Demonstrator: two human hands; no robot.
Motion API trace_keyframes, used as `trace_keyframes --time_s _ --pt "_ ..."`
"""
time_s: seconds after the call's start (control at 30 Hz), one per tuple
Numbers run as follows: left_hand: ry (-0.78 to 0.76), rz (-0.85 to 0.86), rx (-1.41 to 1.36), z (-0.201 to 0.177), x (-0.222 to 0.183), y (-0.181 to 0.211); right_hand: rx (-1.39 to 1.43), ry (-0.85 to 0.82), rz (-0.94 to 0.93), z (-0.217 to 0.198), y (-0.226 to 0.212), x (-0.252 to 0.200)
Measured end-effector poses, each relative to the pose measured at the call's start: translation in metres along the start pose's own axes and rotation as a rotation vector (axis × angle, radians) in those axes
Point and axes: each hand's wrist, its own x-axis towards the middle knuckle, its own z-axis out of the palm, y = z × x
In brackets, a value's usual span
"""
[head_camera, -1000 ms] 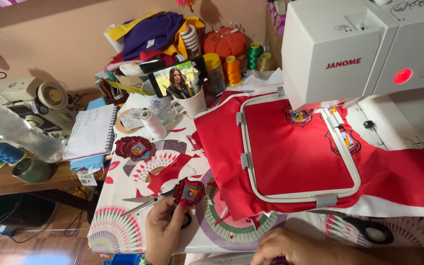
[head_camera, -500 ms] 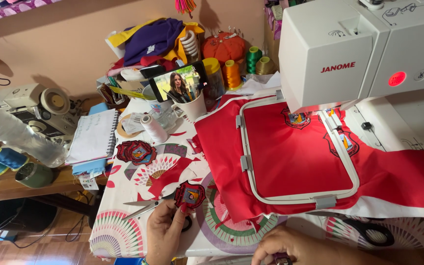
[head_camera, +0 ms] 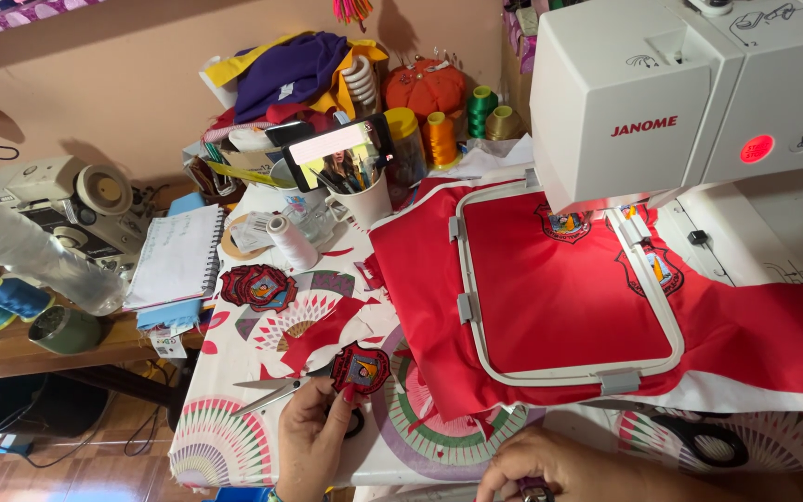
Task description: Trimming excess fabric from an embroidered patch and sealing the edges with a lighter
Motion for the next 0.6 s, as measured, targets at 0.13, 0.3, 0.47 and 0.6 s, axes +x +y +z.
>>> trace_keyframes --time_s 0.13,0.3,0.47,0.6 --pt "-0.009 -0.009 -0.013 -0.001 0.000 -0.001 0.016 0.002 0.041 0.000 0.002 -0.001" --pt "-0.020 0.012 0.013 -0.002 0.000 0.000 0.010 0.003 0.004 0.000 0.001 -0.001" --pt "0.004 -0.013 -0.005 0.001 0.000 0.002 -0.042 0.017 0.007 -0.003 -0.018 0.002" --pt "0.010 0.048 0.099 0.001 0.001 0.016 -0.142 0.044 0.054 -0.002 -0.027 0.006"
